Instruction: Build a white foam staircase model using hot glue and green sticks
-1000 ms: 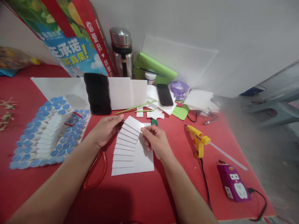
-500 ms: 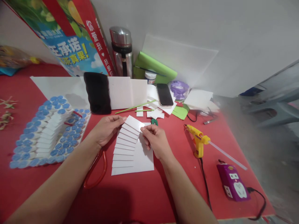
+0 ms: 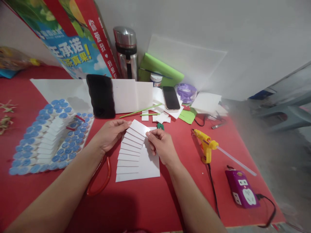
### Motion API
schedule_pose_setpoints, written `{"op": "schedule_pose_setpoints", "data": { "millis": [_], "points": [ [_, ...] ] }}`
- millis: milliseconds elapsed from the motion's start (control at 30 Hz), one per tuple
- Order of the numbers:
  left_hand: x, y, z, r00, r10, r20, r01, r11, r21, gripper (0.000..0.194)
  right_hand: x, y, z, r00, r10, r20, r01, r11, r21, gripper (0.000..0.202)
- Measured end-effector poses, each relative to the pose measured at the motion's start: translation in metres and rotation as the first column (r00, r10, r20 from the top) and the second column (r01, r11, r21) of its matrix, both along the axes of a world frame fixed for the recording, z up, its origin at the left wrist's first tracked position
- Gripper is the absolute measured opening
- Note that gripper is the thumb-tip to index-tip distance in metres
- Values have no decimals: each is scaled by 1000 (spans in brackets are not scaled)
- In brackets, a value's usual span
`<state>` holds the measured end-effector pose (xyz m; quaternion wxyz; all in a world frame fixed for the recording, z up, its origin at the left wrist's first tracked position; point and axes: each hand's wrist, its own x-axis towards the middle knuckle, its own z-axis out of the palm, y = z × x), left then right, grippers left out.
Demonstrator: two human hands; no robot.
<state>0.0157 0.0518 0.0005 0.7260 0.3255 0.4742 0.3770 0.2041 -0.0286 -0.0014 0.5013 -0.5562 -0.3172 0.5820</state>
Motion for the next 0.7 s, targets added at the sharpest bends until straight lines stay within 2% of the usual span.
{"op": "schedule_pose_setpoints", "data": {
  "millis": [533, 700],
  "points": [
    [-2, 0, 2, 999, -37, 36, 34, 997, 65, 33, -1, 0, 3, 998, -1, -57, -1, 999, -37, 44],
    [-1, -1, 1, 997, -83, 4, 82, 992, 97, 39, -2, 0, 2, 997, -5, -79, 3, 1000, -23, 43]
  ]
}}
